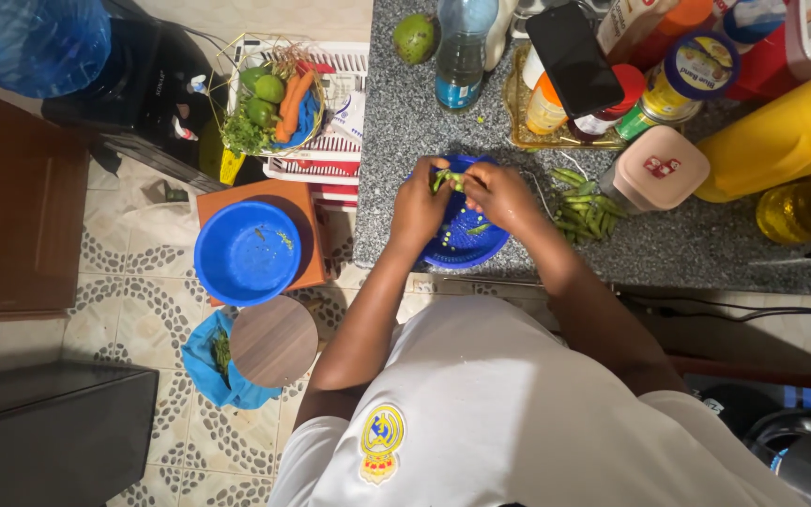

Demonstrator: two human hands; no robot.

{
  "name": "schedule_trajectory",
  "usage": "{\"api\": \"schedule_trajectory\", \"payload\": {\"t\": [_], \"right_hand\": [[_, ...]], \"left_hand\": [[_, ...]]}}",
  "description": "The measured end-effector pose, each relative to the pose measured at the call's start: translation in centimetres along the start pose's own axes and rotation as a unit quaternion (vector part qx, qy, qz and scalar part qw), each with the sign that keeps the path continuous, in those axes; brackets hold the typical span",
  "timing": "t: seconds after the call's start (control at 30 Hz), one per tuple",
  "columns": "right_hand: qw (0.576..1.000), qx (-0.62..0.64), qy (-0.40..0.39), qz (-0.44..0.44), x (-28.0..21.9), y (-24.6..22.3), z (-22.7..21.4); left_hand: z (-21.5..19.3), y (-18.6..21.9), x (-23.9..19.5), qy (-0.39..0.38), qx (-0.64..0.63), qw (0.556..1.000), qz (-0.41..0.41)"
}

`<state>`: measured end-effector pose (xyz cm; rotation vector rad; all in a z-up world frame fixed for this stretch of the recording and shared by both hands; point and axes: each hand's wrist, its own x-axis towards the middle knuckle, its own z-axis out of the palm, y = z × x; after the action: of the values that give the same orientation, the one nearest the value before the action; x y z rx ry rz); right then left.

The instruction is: Shelling green legume pods by hand into a blue bowl on a kitchen counter

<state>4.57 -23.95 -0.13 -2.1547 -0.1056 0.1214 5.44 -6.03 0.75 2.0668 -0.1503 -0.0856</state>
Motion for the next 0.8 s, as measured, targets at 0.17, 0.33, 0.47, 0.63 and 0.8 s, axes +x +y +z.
{"api": "schedule_trajectory", "payload": {"t": [0.17, 0.33, 0.47, 0.63, 0.8], "right_hand": [[0.986, -0.146, -0.022, -0.071, 0.3, 0.7, -0.4], [0.972, -0.200, -0.024, -0.120, 0.5, -1.0, -0.9], [0.977, -0.185, -0.005, -0.108, 0.6, -1.9, -1.1], [0.968, -0.242, 0.002, -0.069, 1.0, 0.7, 0.0], [0.971, -0.225, -0.017, -0.085, 0.4, 0.4, -0.2]], "left_hand": [[1.0, -2.7, 1.1, -0.051, 0.108, 0.993, 0.027], [1.6, -3.2, 1.6, -0.070, 0.170, 0.982, 0.050], [1.2, -2.5, 1.1, -0.087, 0.134, 0.985, 0.061], [1.0, -2.3, 0.4, -0.082, 0.092, 0.989, 0.078], [0.2, -0.8, -0.4, -0.084, 0.080, 0.988, 0.103]]}}
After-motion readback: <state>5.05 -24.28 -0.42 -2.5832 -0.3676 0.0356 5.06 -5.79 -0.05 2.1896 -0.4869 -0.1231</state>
